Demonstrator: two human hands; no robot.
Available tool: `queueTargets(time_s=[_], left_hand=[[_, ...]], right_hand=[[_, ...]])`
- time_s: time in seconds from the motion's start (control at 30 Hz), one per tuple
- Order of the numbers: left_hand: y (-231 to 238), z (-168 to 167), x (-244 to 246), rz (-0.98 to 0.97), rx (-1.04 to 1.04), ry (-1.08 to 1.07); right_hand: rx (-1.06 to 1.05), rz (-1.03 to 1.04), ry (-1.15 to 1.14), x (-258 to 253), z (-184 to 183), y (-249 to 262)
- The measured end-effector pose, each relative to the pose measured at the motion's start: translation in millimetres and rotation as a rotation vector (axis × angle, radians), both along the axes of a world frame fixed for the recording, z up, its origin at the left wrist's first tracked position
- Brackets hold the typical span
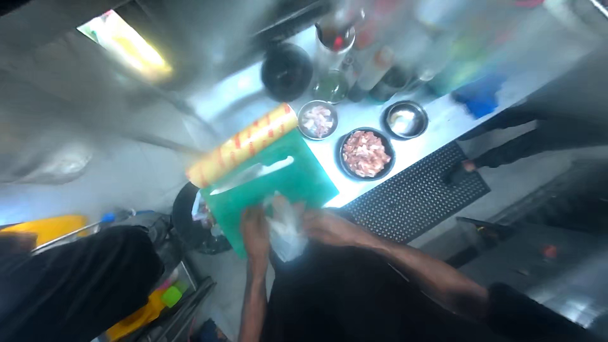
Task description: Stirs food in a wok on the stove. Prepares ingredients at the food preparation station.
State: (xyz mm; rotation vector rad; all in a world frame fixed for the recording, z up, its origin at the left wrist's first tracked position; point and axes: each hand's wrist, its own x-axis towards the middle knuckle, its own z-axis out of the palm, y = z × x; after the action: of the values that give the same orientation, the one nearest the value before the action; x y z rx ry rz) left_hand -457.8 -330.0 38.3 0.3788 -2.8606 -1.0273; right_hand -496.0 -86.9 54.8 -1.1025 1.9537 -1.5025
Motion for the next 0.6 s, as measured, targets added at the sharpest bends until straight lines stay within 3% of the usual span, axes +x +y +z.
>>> queueTargets(time_s=[0.03, 0.1, 0.17, 0.27, 0.37, 0.53, 0.6], left_hand=[[1, -1, -1, 0.112, -0.040, 0.058], [-9, 3, -2, 0.261, 0.081, 0.059], [-18, 12, 1, 0.331, 0.216, 0.083], [-24, 30, 2, 0.291, 0.252, 0.152], [-26, 42, 2, 0.039, 0.200, 0.095], [3, 44, -7, -0.553, 0.396, -0.219], [25, 36, -4, -0.615, 0.341, -0.103]], right_hand=[[-0.035, -0.015, -0.008, 2, 4, -1], [-0.075, -0.093, -0.110, 1, 13, -1], [-0.060, -0.211, -0.366, -1, 20, 3], [-0.060, -0.463, -0.842, -15, 18, 0], [-0.119, -0.577, -1.072, -33, 17, 0], [-0.245, -0.472, -1.169, -50, 40, -7], [-0.244, -0.403, -1.124, -53, 52, -13]])
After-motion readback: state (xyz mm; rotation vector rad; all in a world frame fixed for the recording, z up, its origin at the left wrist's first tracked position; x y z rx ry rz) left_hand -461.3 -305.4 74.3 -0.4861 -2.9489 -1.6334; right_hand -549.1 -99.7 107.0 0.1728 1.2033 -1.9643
